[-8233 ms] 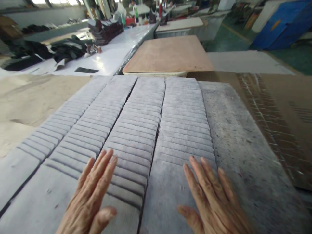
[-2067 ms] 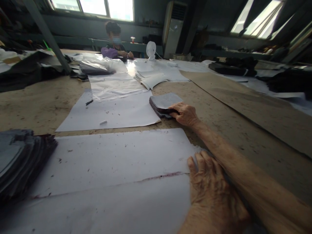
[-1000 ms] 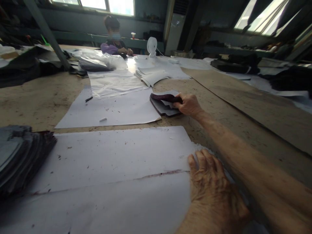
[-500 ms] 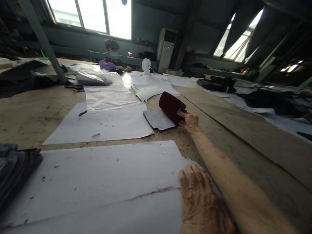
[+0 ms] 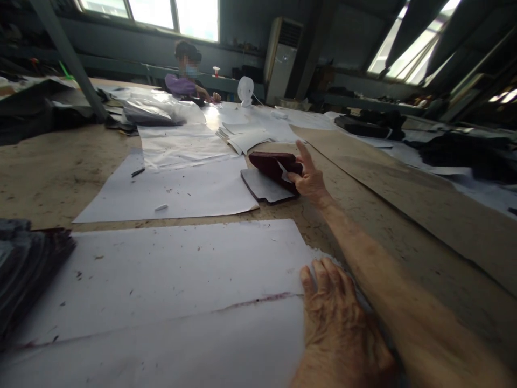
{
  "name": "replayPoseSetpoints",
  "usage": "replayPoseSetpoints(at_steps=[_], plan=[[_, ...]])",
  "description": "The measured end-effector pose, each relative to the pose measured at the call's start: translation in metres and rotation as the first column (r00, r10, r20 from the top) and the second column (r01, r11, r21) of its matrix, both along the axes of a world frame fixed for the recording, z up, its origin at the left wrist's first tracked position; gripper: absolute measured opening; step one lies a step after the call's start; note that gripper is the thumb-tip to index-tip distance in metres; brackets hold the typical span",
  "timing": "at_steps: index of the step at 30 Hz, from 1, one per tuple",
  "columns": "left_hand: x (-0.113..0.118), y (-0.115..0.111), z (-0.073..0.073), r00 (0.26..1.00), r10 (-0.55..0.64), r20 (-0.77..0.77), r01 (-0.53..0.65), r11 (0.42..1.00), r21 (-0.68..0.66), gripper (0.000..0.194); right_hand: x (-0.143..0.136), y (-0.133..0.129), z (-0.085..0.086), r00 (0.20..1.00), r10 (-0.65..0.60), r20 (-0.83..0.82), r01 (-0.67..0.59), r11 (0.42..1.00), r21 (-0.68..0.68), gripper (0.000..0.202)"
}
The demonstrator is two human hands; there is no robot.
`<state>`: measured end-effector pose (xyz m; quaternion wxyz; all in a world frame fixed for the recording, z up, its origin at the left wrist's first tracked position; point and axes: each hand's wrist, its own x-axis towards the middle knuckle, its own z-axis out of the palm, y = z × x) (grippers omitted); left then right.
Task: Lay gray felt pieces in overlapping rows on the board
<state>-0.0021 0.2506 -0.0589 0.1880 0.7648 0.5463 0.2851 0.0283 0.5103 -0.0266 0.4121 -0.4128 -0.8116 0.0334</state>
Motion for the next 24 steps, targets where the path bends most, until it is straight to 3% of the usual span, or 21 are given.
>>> replayPoseSetpoints(at_steps=[3,7,15,24], plan=[[-0.001,0.0,0.002,1.0,-0.004,-0.013,0.004,1.0,-0.001,0.064,-0.007,-0.009,0.003,0.984,0.031,0.177,-0.048,0.994,0.094,0.051],[-0.001,0.0,0.002,1.0,0.006,-0.022,-0.006,1.0,0.012,0.064,-0.008,-0.006,-0.003,0.977,-0.002,0.212,-0.017,0.996,0.086,0.024],[0.001,-0.001,-0.001,0.999,0.032,-0.022,-0.032,0.999,0.031,0.063,-0.007,-0.01,0.0,0.951,-0.016,0.309,-0.017,0.994,0.105,0.02],[0.0,-0.001,0.001,1.0,0.025,-0.009,-0.024,0.999,0.021,0.064,-0.013,-0.026,0.003,0.852,0.022,0.524,-0.076,0.994,0.081,0.018]])
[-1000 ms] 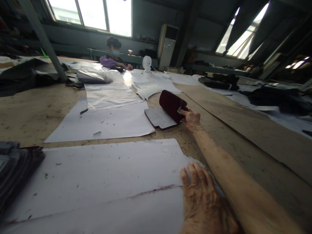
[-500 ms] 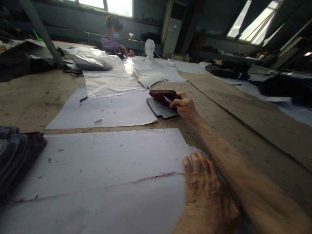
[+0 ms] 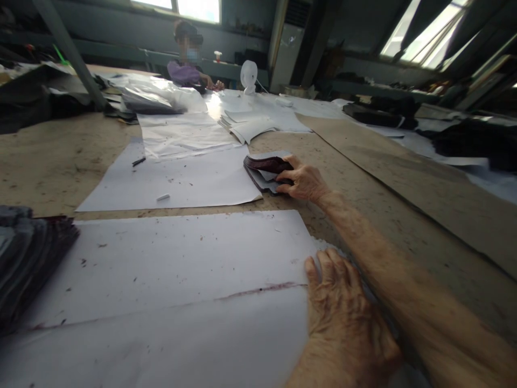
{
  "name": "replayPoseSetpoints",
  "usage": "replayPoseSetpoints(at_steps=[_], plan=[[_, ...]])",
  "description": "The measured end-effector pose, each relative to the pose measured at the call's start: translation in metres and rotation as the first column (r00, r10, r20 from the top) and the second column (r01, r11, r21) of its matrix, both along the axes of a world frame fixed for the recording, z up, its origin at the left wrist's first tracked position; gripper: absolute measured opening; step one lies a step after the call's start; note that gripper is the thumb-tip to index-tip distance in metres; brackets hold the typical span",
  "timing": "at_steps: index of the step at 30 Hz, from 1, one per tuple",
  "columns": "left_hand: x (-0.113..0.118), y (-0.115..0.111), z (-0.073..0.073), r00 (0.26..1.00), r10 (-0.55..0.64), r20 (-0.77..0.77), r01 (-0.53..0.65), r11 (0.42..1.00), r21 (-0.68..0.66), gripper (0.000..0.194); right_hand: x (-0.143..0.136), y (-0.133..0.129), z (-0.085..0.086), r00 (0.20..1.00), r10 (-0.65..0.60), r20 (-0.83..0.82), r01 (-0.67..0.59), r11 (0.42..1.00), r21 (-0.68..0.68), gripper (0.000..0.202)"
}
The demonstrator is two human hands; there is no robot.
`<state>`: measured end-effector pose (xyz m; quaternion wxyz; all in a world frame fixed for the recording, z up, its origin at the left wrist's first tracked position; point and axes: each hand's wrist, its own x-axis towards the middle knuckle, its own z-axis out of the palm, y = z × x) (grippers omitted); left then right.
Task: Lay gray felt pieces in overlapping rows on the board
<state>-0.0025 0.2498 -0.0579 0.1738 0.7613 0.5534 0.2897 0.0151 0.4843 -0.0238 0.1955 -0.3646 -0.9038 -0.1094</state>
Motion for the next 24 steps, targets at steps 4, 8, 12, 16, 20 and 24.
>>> replayPoseSetpoints(at_steps=[4,8,12,16,20,24], plan=[[0.0,0.0,0.0,1.0,0.001,-0.011,-0.001,1.0,0.003,0.063,-0.006,-0.003,0.002,0.997,-0.029,0.075,0.029,1.0,0.004,0.013],[-0.001,0.0,0.001,1.0,0.001,-0.013,-0.002,1.0,-0.007,0.064,-0.01,-0.003,0.002,0.993,-0.031,0.116,0.031,1.0,0.006,0.018],[0.0,0.0,-0.001,1.0,-0.01,-0.005,0.01,1.0,-0.011,0.064,-0.013,-0.003,-0.002,0.996,-0.01,0.093,0.012,1.0,-0.016,0.021],[0.002,-0.001,-0.002,1.0,-0.009,0.016,0.009,1.0,0.009,0.064,-0.013,0.0,-0.006,0.998,-0.021,-0.052,0.017,0.997,-0.074,0.019],[0.002,-0.001,-0.001,0.999,-0.021,0.049,0.022,0.999,-0.023,0.064,-0.006,0.01,-0.004,0.945,-0.093,-0.315,0.04,0.985,-0.17,0.013],[0.001,0.002,0.0,0.993,-0.053,0.106,0.062,0.995,-0.077,0.066,0.009,0.023,0.0,0.801,-0.156,-0.579,-0.035,0.952,-0.304,0.011]])
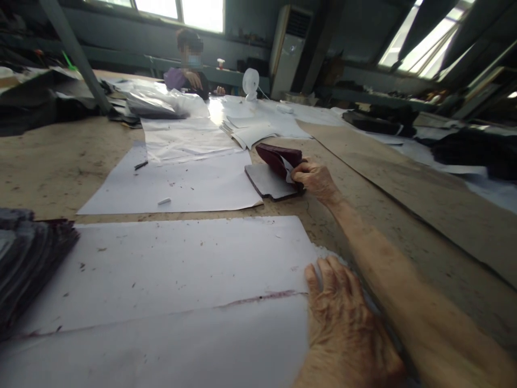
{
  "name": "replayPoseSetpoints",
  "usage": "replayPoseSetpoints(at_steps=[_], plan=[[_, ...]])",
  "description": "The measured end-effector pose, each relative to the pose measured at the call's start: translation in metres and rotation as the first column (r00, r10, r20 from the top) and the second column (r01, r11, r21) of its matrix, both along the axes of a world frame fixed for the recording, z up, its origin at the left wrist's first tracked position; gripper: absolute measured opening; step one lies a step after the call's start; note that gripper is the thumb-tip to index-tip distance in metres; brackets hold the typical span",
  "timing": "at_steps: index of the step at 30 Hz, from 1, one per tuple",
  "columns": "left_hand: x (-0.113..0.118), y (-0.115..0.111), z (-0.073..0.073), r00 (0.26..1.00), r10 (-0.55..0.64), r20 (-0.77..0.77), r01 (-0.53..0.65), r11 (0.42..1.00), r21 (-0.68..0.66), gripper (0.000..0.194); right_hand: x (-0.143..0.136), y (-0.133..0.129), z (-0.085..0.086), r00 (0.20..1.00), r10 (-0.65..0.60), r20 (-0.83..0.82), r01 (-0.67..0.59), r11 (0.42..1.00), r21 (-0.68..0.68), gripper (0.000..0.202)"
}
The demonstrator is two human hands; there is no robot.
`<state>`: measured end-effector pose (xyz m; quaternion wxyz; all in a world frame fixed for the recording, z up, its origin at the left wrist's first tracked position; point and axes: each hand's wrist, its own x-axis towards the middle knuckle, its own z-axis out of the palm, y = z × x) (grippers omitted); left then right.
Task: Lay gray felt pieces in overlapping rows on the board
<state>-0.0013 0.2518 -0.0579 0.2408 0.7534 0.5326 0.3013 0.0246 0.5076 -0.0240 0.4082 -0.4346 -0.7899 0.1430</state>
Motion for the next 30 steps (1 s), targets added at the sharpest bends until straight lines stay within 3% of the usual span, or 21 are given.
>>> replayPoseSetpoints(at_steps=[3,7,10,15,19,22,24,25,26,28,30], plan=[[0.001,0.0,-0.001,0.999,-0.009,0.041,0.01,0.999,-0.031,0.066,0.01,0.006,-0.001,0.971,-0.037,-0.235,0.004,0.991,-0.137,0.008],[0.004,-0.002,-0.005,0.997,-0.008,0.076,0.011,0.999,-0.039,0.067,0.015,0.008,-0.005,0.868,-0.133,-0.479,-0.028,0.949,-0.315,0.008],[0.005,-0.002,-0.007,0.997,0.004,0.077,-0.002,1.0,-0.029,0.066,0.016,0.011,-0.004,0.752,-0.21,-0.625,-0.054,0.925,-0.376,0.015],[0.008,0.0,-0.011,0.997,0.066,0.048,-0.067,0.997,0.034,0.063,0.034,0.014,0.009,0.492,-0.304,-0.815,-0.08,0.917,-0.391,0.014],[0.007,0.0,-0.006,0.994,0.088,0.059,-0.091,0.994,0.058,0.06,0.063,-0.006,0.019,0.336,-0.316,-0.887,-0.111,0.922,-0.371,0.014],[0.003,0.003,0.002,0.968,0.146,0.203,-0.153,0.988,0.017,0.054,0.084,-0.04,0.023,0.29,-0.315,-0.904,-0.152,0.917,-0.369,0.017],[-0.001,0.008,0.005,0.842,0.212,0.496,-0.203,0.977,-0.073,0.043,0.093,-0.07,0.026,0.289,-0.318,-0.903,-0.195,0.904,-0.381,0.017],[-0.003,0.012,0.006,0.711,0.241,0.66,-0.201,0.97,-0.137,0.038,0.096,-0.086,0.027,0.296,-0.319,-0.9,-0.222,0.894,-0.39,0.016],[-0.004,0.016,0.007,0.533,0.278,0.799,-0.177,0.96,-0.216,0.035,0.098,-0.103,0.029,0.307,-0.319,-0.897,-0.251,0.881,-0.4,0.013],[-0.007,0.024,0.007,0.33,0.319,0.888,-0.111,0.948,-0.299,0.045,0.1,-0.137,0.031,0.333,-0.315,-0.889,-0.309,0.854,-0.418,0.003],[-0.009,0.029,0.009,0.214,0.324,0.921,-0.054,0.946,-0.321,0.057,0.098,-0.169,0.031,0.353,-0.308,-0.883,-0.353,0.83,-0.431,0.014]])
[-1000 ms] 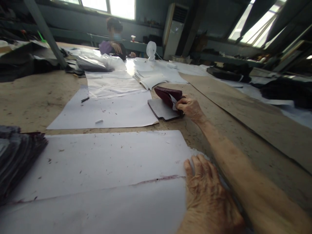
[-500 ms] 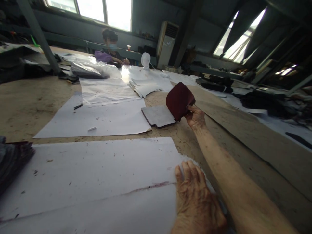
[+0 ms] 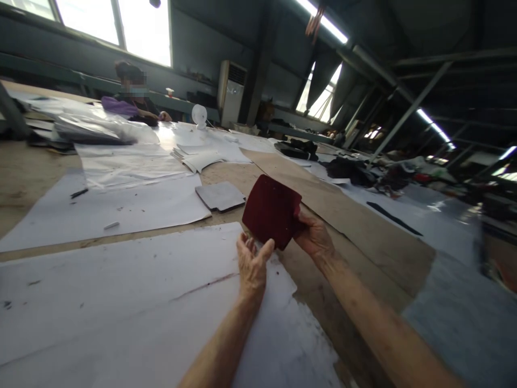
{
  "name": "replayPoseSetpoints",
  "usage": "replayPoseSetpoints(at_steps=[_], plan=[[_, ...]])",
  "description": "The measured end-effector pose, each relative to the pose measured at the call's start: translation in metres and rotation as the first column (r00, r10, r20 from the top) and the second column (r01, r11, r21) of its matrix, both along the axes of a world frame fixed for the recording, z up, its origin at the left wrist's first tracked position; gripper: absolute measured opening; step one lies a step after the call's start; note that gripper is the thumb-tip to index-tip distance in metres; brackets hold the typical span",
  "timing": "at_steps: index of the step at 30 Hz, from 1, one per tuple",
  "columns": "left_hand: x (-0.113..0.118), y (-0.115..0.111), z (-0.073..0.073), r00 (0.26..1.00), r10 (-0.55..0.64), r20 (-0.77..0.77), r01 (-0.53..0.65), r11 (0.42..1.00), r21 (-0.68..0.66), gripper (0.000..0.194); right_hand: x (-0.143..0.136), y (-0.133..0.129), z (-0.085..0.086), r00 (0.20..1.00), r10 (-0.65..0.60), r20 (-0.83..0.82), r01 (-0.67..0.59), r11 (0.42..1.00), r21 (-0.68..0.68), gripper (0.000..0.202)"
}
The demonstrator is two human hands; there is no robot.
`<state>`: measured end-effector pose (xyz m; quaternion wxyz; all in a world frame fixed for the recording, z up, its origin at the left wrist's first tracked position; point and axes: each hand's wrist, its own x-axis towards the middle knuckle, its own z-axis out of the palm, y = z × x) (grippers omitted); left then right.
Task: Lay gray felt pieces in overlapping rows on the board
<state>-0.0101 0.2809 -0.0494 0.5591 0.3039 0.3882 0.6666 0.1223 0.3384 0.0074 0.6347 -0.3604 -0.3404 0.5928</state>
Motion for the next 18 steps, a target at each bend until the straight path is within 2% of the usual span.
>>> replayPoseSetpoints(at_steps=[2,3,5,7,11,13,18], plan=[[-0.003,0.0,0.002,0.971,-0.085,0.225,0.079,0.996,0.034,0.056,-0.003,-0.029,-0.001,0.999,0.034,0.006,-0.034,0.999,-0.005,0.02],[-0.004,-0.001,0.004,0.92,-0.153,0.36,0.139,0.988,0.064,0.052,-0.005,-0.041,-0.001,0.999,0.043,0.011,-0.043,0.999,-0.006,0.02],[-0.008,-0.004,0.007,0.767,-0.28,0.577,0.253,0.959,0.128,0.047,-0.007,-0.06,-0.001,0.999,0.043,0.019,-0.043,0.999,0.002,0.019],[-0.01,-0.008,0.01,0.657,-0.342,0.672,0.32,0.933,0.161,0.046,-0.007,-0.073,0.001,1.0,0.021,0.017,-0.022,0.999,0.024,0.018],[-0.008,-0.011,0.013,0.581,-0.419,0.698,0.409,0.892,0.195,0.044,-0.003,-0.084,0.013,0.999,-0.032,-0.007,0.033,0.997,0.07,0.014],[-0.005,-0.008,0.011,0.564,-0.418,0.712,0.422,0.887,0.187,0.046,-0.001,-0.085,0.018,0.999,-0.039,-0.016,0.04,0.997,0.069,0.016],[0.0,0.004,0.001,0.648,-0.278,0.709,0.296,0.95,0.102,0.053,0.006,-0.082,0.018,0.997,-0.042,-0.07,0.045,0.998,0.041,0.022]])
